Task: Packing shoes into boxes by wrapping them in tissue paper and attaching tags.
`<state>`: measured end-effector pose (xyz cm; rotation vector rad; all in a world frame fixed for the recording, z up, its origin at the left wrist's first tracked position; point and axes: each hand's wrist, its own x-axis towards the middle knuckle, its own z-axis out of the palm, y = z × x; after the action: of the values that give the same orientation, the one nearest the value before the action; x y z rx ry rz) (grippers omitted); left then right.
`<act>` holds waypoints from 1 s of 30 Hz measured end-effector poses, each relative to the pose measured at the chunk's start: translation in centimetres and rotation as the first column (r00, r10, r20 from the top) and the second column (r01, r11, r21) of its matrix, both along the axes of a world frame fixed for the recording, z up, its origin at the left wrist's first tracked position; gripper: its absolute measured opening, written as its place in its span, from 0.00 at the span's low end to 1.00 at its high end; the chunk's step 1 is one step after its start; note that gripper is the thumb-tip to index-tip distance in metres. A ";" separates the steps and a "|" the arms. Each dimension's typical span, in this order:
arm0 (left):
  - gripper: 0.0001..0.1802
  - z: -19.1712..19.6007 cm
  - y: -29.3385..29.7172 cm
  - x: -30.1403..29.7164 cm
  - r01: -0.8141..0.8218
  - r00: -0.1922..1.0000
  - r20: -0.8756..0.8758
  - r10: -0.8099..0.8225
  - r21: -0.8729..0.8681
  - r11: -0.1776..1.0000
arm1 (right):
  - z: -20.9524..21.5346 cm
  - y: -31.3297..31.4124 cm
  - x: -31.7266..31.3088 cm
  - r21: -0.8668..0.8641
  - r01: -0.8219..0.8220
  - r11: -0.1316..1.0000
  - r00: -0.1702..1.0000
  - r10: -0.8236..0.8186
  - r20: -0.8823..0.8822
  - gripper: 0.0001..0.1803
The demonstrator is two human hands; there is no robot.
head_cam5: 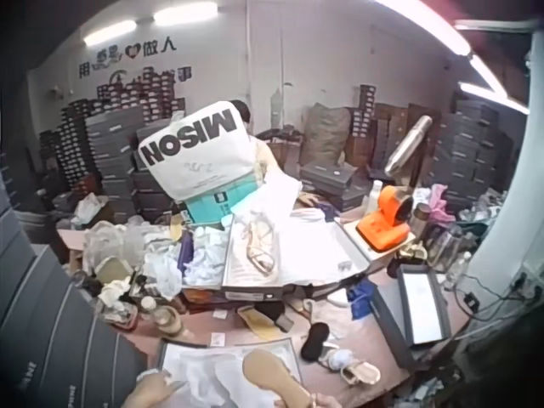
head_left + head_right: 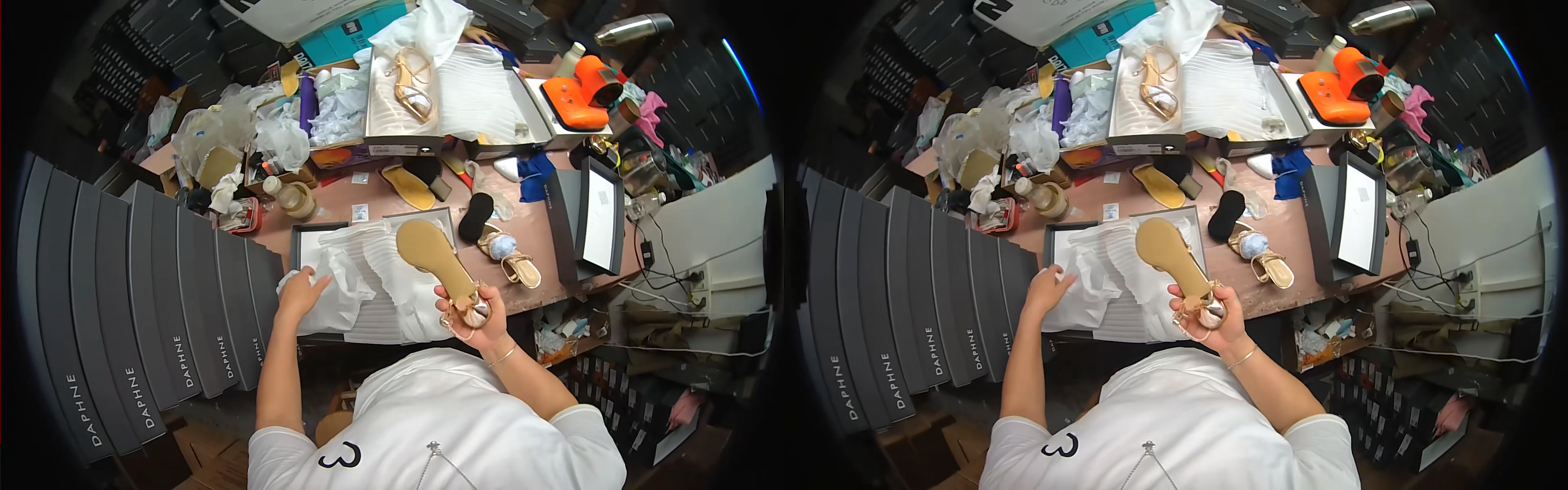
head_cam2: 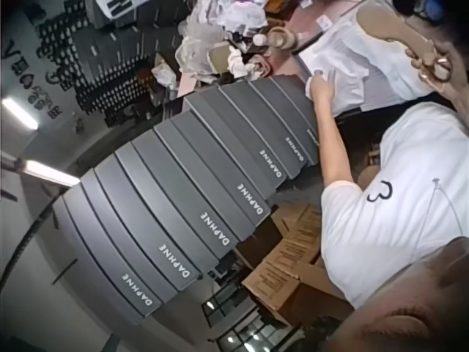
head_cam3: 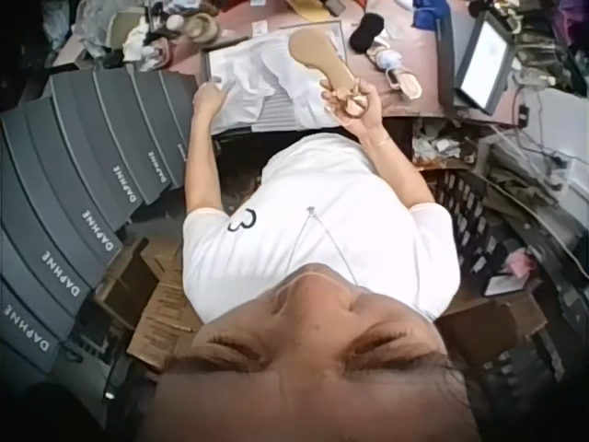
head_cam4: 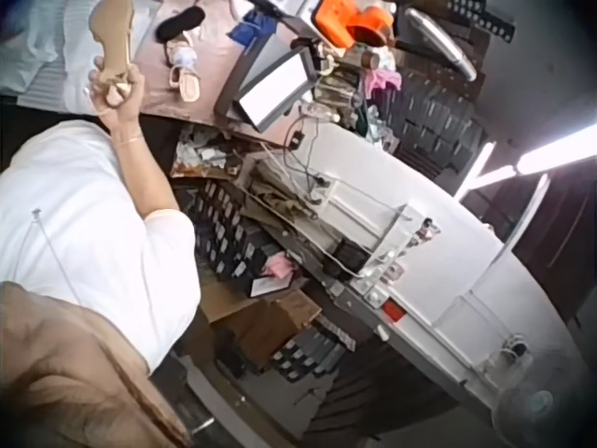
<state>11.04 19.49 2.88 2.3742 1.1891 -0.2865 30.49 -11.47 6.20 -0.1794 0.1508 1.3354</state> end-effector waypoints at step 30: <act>0.10 9.3 -10.5 -5.0 -0.315 0.524 0.849 0.069 0.117 0.942 | 6.7 7.9 -7.1 -0.385 -0.507 0.771 0.757 0.612 0.229 0.23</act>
<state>6.04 8.94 12.13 2.0575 0.9852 1.0650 23.38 -3.62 12.93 -0.7703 -0.0049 1.8641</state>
